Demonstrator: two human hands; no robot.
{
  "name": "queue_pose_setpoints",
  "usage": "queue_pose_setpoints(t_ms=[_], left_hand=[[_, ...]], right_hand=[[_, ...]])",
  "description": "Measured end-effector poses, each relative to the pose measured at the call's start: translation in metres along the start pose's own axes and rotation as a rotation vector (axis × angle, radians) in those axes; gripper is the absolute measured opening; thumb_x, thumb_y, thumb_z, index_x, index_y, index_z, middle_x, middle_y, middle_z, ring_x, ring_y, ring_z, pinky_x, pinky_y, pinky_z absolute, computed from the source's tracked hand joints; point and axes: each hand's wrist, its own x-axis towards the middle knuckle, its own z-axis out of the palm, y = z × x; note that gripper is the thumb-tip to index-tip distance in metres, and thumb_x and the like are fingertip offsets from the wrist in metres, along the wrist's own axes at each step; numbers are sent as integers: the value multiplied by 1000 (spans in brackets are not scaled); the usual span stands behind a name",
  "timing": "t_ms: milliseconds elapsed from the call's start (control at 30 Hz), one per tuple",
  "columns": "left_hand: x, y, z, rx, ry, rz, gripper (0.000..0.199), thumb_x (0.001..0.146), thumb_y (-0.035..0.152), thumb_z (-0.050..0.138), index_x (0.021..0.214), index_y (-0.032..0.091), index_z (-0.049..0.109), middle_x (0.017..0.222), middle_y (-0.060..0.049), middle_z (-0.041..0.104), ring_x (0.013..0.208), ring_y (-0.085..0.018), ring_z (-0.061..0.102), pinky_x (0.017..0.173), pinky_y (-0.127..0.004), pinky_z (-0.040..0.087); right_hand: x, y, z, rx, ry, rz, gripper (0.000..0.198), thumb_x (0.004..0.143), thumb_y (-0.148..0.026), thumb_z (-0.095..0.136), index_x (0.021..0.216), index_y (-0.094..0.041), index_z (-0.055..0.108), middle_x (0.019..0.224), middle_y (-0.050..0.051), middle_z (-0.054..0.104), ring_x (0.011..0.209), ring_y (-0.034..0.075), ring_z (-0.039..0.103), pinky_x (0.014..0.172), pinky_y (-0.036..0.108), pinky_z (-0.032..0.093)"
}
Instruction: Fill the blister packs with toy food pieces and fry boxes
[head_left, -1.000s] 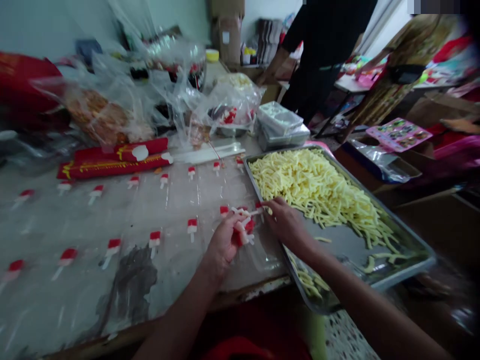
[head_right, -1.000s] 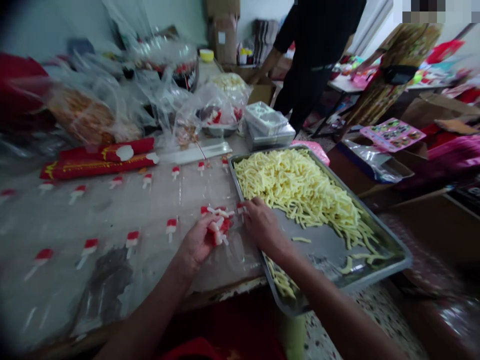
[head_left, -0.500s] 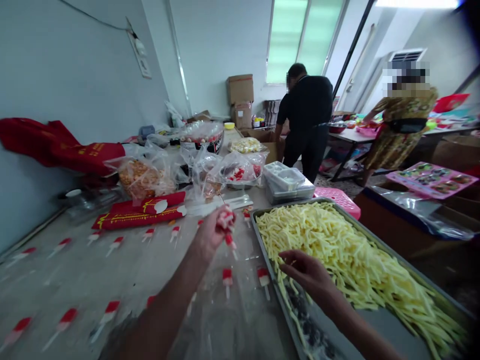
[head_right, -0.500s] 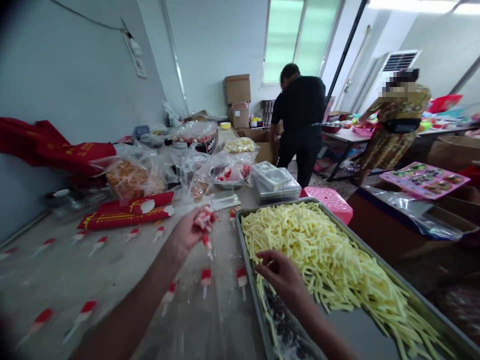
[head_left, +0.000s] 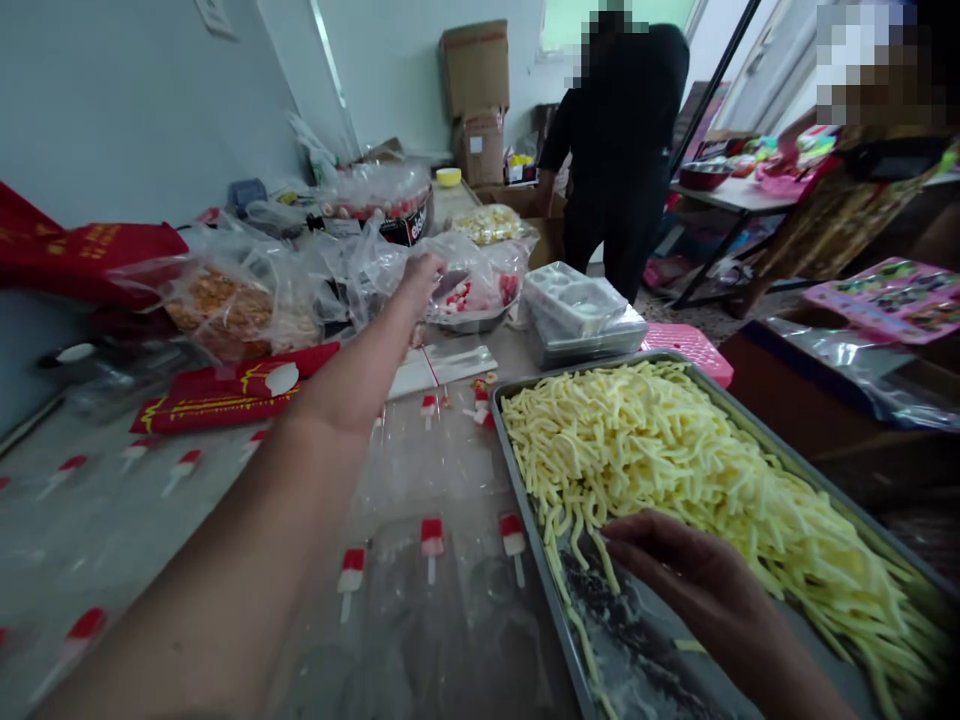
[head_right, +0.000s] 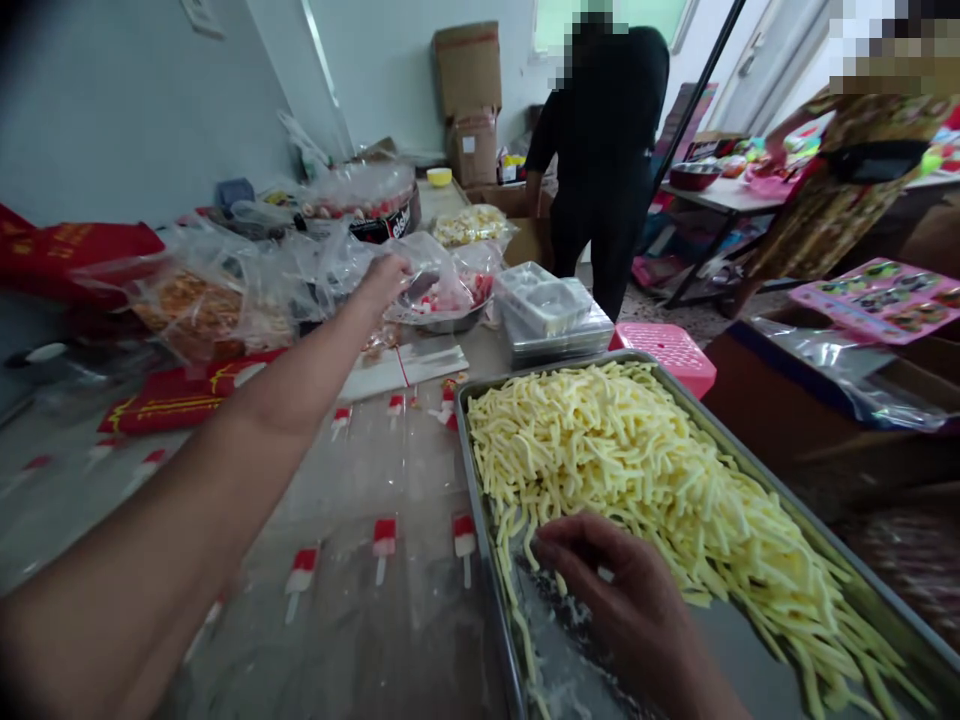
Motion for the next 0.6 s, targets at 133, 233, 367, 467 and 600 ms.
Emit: queue_pose_setpoints(t_ms=[133, 233, 367, 467, 600], left_hand=[[-64, -33, -28, 302, -223, 249, 13, 74, 16, 73, 87, 13, 74, 83, -5, 70, 82, -17, 61, 80, -27, 44], [-126, -60, -36, 431, -676, 367, 9, 72, 22, 77, 81, 19, 78, 82, -5, 73, 80, -20, 63, 79, -29, 44], [-168, -85, -26, 474, -751, 429, 19, 68, 21, 79, 88, 23, 80, 93, -7, 74, 91, -25, 65, 85, -31, 45], [-173, -96, -18, 496, -662, 431, 24, 67, 17, 76, 91, 20, 80, 85, -6, 73, 81, -22, 63, 77, -30, 45], [-175, -102, -24, 505, -658, 416, 20, 65, 18, 74, 84, 20, 80, 80, -3, 71, 71, -18, 60, 68, -28, 43]], right_hand=[[1, 5, 2, -51, 49, -34, 35, 84, -57, 70, 94, -24, 76, 89, 6, 74, 83, 23, 68, 75, 30, 54], [-2, 3, 7, -123, 105, -92, 32, 84, -55, 71, 89, -24, 77, 86, 5, 75, 79, 22, 68, 72, 30, 55], [-11, 0, 12, -217, 117, -182, 29, 85, -53, 68, 87, -26, 79, 83, 6, 74, 75, 23, 69, 67, 30, 57], [-18, 8, 10, -281, 126, -236, 25, 85, -50, 69, 90, -28, 80, 86, 6, 75, 76, 24, 70, 66, 30, 59], [-17, 30, 3, -323, 112, -251, 23, 82, -50, 71, 91, -31, 81, 87, 5, 77, 75, 25, 72, 63, 29, 61]])
